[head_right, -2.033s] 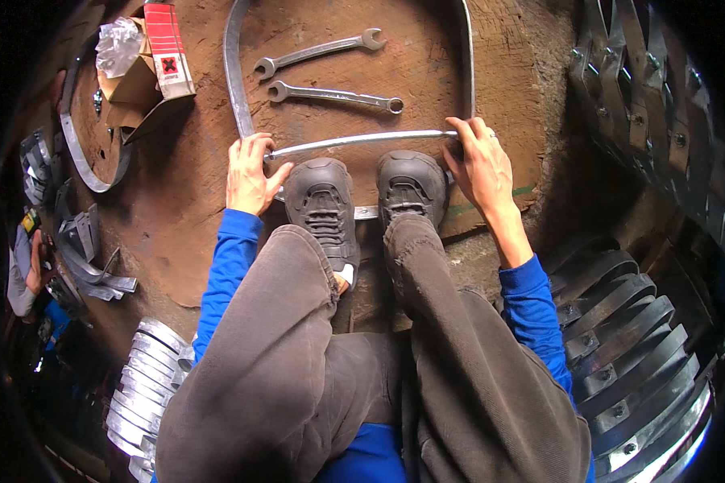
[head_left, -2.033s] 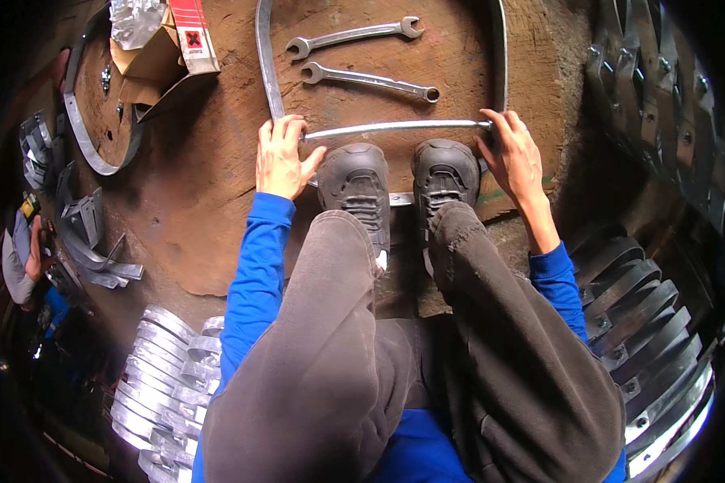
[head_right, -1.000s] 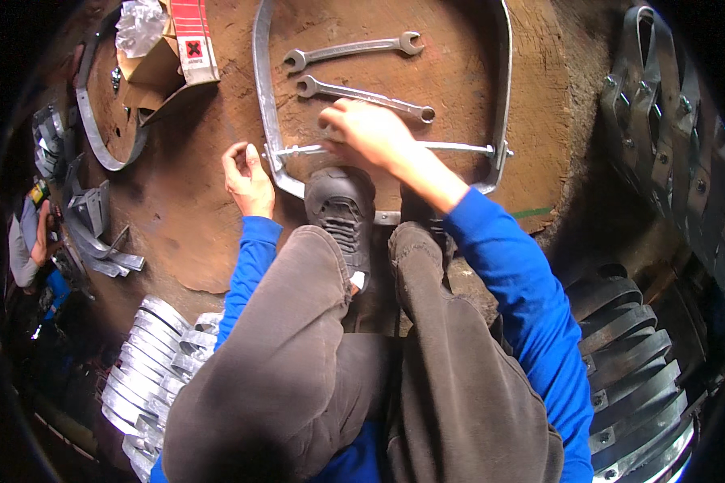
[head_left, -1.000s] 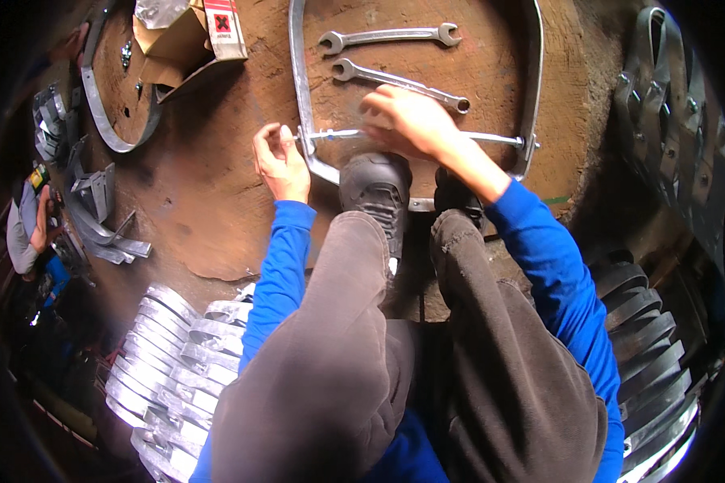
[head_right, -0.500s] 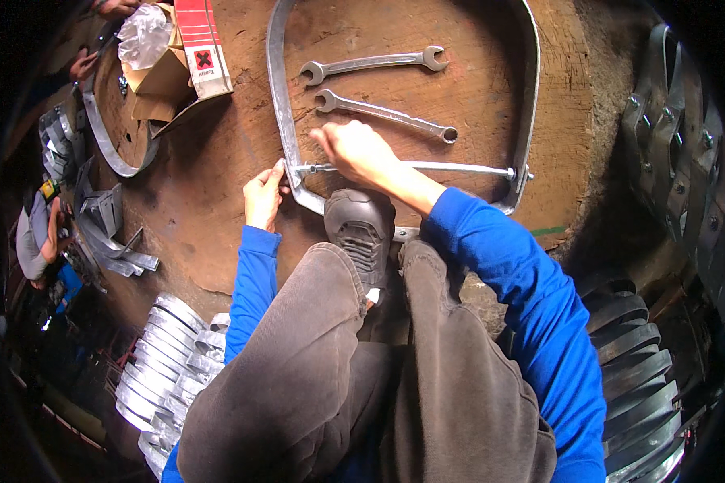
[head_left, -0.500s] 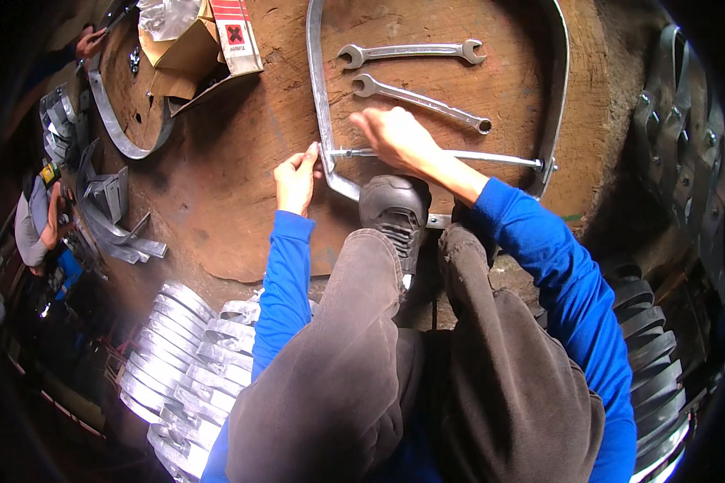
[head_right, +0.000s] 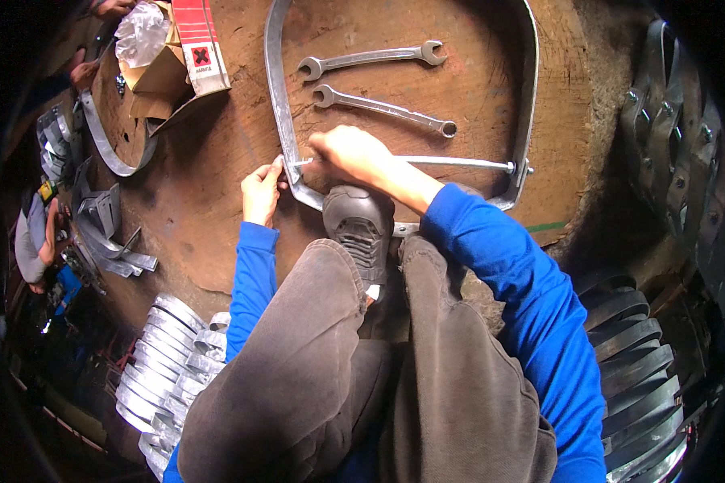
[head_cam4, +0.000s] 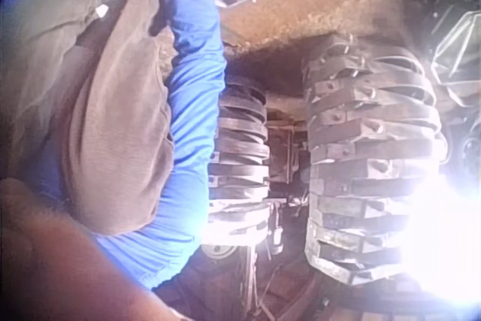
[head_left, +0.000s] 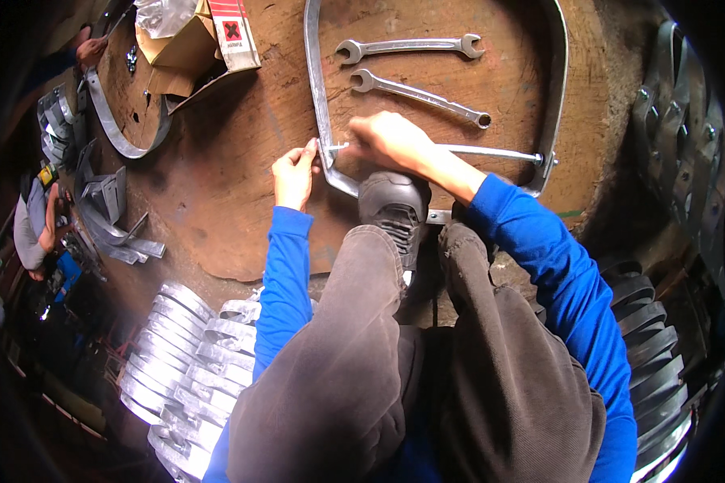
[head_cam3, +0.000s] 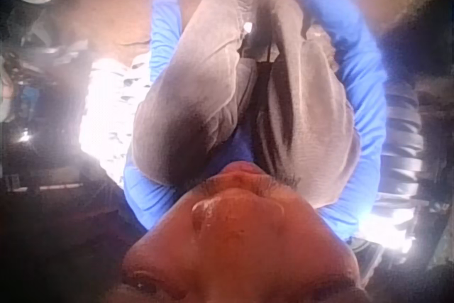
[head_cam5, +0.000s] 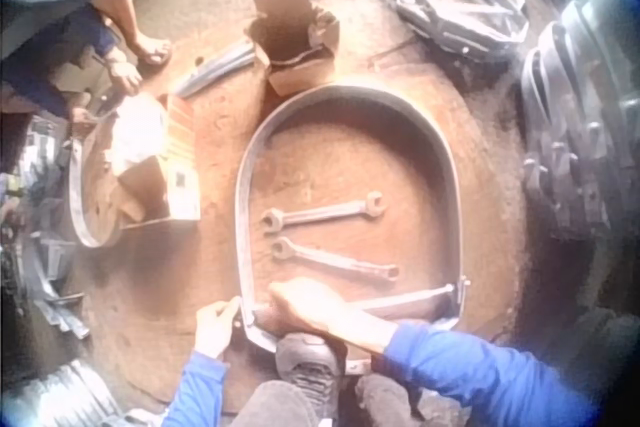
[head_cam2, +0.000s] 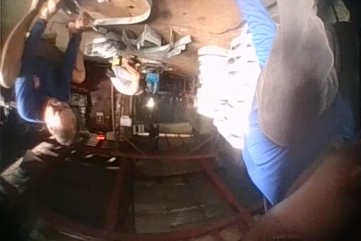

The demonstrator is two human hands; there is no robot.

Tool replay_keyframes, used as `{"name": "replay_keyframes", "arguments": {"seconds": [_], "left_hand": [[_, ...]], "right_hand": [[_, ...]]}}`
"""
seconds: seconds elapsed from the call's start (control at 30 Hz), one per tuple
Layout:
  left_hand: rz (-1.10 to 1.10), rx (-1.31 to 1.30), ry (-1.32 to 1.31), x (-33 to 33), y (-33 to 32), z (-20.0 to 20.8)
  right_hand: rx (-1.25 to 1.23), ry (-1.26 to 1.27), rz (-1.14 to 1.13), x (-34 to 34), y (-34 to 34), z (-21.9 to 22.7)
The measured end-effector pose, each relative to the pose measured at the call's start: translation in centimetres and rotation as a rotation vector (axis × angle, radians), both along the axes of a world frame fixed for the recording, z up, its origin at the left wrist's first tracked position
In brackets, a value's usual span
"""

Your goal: The person sits on the floor of a workshop and assembles a metal frame by attaching a curved metal bar to a U-shaped frame. They use wrenches to tighten bolts and nuts, securing the components together. Other workers are visible in the background performing similar tasks.

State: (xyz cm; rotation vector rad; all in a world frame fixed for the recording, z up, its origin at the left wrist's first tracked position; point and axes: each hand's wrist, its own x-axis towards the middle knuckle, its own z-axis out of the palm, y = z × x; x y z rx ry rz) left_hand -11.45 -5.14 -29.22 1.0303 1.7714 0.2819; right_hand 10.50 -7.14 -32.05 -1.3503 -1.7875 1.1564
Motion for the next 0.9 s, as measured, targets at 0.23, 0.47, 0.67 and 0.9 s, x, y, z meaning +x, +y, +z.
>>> {"name": "replay_keyframes", "arguments": {"seconds": [0.23,0.47,0.67,0.9], "left_hand": [[-0.030,-0.024,-0.005,-0.3,0.0,0.0],[-0.040,-0.055,-0.013,-0.5,0.5,0.4],[-0.019,-0.053,-0.041,-0.2,0.5,0.6],[-0.023,-0.055,-0.026,-0.1,0.5,0.5]], "right_hand": [[-0.077,-0.049,0.117,-0.3,0.1,-0.5],[-0.054,0.011,0.047,-0.4,0.2,-0.7],[-0.071,0.020,0.023,-0.5,0.3,-0.6],[-0.090,0.031,-0.101,-0.9,0.2,-1.2]]}}
